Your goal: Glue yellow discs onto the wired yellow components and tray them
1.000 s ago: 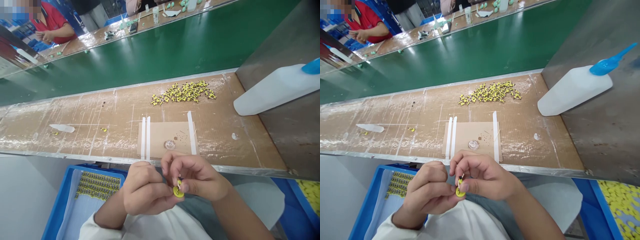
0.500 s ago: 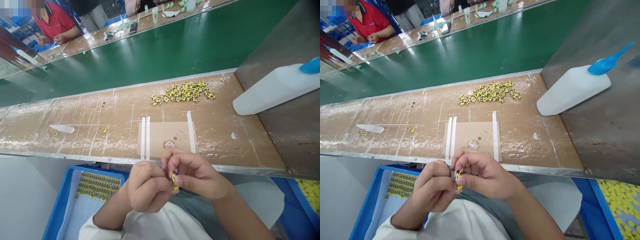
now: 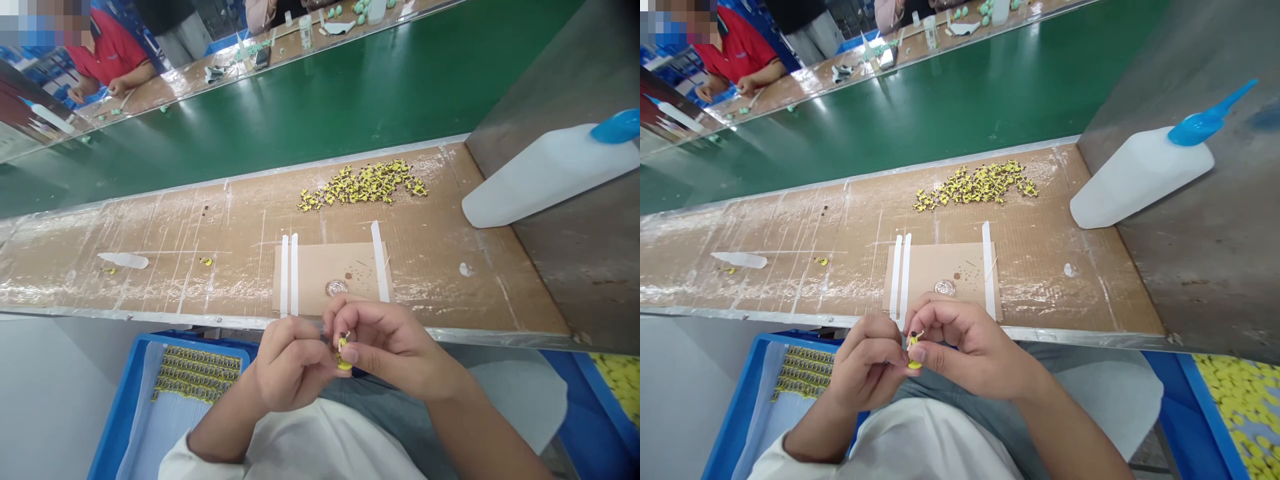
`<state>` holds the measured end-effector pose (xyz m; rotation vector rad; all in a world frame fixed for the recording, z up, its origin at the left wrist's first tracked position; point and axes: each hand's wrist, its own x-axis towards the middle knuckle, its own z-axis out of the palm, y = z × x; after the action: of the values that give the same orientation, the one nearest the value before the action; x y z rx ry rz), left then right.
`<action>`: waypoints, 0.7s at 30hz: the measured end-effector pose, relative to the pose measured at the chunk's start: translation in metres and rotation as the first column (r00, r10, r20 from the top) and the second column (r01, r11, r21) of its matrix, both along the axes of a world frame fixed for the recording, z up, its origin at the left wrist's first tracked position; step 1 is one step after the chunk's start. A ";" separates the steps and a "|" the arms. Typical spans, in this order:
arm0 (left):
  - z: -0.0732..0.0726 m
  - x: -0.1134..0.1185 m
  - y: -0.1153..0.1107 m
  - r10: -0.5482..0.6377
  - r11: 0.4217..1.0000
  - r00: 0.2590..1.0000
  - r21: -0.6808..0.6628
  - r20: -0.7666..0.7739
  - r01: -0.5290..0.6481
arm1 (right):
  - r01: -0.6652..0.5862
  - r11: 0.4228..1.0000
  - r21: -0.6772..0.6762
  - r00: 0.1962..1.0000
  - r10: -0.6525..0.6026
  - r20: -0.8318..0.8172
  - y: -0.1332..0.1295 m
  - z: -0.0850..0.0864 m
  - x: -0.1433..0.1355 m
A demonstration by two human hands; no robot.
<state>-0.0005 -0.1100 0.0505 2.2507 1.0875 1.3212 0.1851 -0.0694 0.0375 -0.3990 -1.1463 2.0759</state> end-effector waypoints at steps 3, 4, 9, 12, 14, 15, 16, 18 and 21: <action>-0.001 0.000 0.001 -0.012 1.000 1.000 0.008 -0.006 0.012 | -0.001 1.000 0.006 1.000 0.001 0.009 0.000 0.000 0.000; -0.002 0.000 0.001 -0.015 1.000 1.000 0.013 -0.008 0.015 | -0.002 1.000 0.007 1.000 0.002 0.012 0.000 0.000 0.000; -0.005 -0.001 0.000 -0.022 0.999 1.000 0.031 -0.006 0.022 | 0.002 1.000 0.021 1.000 -0.003 0.021 0.001 0.001 0.000; -0.005 -0.002 0.000 -0.022 0.999 1.000 0.035 -0.012 0.022 | -0.004 1.000 0.016 1.000 0.004 0.005 0.001 0.002 -0.001; -0.006 -0.003 0.000 -0.023 0.999 0.999 0.035 -0.029 0.024 | -0.006 1.000 0.008 1.000 0.006 0.006 0.000 0.003 -0.001; -0.006 -0.003 0.000 -0.025 0.999 0.999 0.037 -0.034 0.026 | -0.006 1.000 0.005 1.000 0.006 0.008 0.000 0.003 -0.001; -0.007 -0.004 0.000 -0.028 0.999 0.999 0.038 -0.036 0.030 | -0.008 1.000 0.003 1.000 0.008 0.008 0.000 0.003 -0.001; -0.008 -0.004 -0.001 -0.029 0.999 0.999 0.039 -0.036 0.031 | -0.012 1.000 -0.003 1.000 0.012 0.003 0.000 0.004 -0.001; -0.008 -0.005 0.000 -0.008 0.999 0.999 0.043 -0.040 0.010 | -0.012 1.000 -0.006 1.000 0.012 0.011 0.000 0.003 -0.001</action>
<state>-0.0051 -0.1104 0.0422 2.3198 1.0707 1.3130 0.1843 -0.0690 0.0410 -0.4077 -1.1517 2.0908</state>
